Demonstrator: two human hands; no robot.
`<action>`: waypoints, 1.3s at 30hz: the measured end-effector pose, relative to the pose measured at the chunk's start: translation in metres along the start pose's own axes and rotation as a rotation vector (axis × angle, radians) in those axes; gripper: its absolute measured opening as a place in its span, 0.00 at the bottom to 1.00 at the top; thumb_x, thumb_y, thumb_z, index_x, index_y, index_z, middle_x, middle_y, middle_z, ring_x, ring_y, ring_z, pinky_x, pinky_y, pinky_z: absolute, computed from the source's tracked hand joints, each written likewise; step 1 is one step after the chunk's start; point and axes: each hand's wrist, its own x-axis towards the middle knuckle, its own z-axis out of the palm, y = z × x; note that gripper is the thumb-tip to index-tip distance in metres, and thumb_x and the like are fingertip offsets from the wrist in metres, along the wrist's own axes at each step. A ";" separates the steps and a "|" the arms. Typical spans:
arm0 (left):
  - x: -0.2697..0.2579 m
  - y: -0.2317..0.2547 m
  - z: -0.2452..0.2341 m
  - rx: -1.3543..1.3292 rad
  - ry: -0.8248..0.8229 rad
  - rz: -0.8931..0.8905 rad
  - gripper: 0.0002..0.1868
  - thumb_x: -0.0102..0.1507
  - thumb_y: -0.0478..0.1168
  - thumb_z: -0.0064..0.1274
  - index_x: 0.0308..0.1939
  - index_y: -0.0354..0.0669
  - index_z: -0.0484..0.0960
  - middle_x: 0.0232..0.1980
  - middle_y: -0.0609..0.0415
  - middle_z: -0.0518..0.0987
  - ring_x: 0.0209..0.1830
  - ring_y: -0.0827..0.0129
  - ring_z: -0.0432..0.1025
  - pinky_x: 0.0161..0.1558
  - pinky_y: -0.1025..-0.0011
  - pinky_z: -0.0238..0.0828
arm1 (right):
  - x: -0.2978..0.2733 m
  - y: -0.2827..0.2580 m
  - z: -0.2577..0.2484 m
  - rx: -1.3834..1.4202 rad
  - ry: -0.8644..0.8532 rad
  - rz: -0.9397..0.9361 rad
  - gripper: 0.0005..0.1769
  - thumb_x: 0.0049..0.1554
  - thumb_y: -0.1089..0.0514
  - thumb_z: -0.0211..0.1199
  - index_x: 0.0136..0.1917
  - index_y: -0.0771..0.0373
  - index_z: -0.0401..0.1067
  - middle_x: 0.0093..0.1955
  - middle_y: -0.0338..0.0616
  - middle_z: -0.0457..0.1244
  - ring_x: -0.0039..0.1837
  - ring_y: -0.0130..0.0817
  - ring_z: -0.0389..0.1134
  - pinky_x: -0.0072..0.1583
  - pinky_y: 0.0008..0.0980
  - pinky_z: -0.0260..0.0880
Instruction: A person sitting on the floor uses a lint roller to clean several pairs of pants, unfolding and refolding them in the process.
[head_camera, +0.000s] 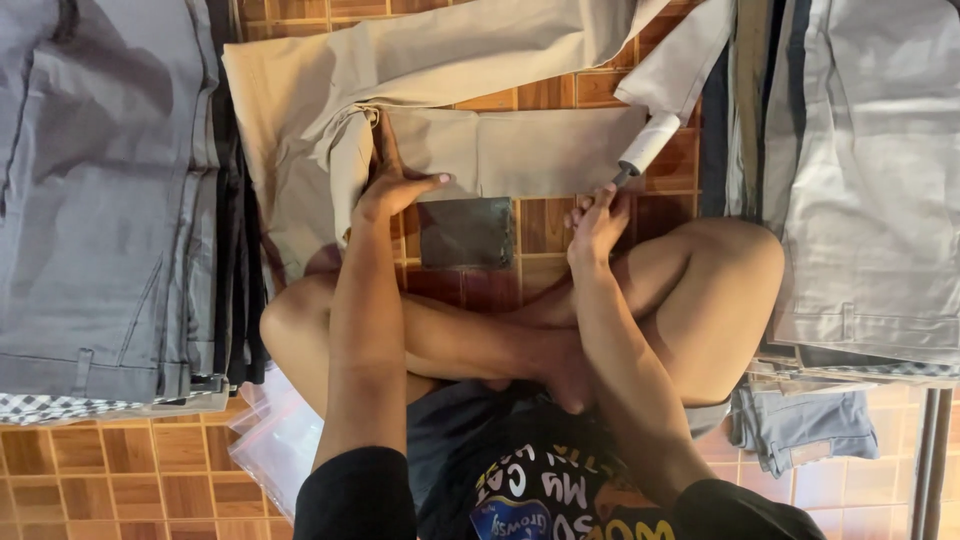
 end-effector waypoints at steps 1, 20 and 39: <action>0.001 0.002 0.000 -0.058 0.020 0.023 0.78 0.54 0.64 0.76 0.81 0.72 0.19 0.86 0.40 0.29 0.87 0.51 0.30 0.83 0.55 0.32 | -0.013 -0.001 0.008 -0.080 -0.072 -0.078 0.15 0.68 0.48 0.50 0.50 0.62 0.64 0.33 0.41 0.57 0.28 0.27 0.58 0.28 0.26 0.62; -0.009 0.022 -0.019 -0.014 0.013 -0.035 0.76 0.55 0.64 0.74 0.78 0.69 0.17 0.86 0.43 0.23 0.86 0.49 0.24 0.79 0.52 0.29 | -0.028 0.032 -0.007 -0.614 -0.523 -0.149 0.11 0.69 0.50 0.52 0.55 0.60 0.65 0.35 0.36 0.62 0.32 0.25 0.61 0.34 0.26 0.64; -0.002 0.009 -0.012 -0.165 -0.017 0.004 0.76 0.57 0.56 0.75 0.76 0.71 0.15 0.86 0.48 0.24 0.86 0.50 0.25 0.79 0.48 0.34 | -0.058 0.011 0.017 -0.701 -0.601 -0.063 0.10 0.69 0.51 0.53 0.53 0.59 0.66 0.35 0.36 0.64 0.32 0.25 0.63 0.34 0.26 0.65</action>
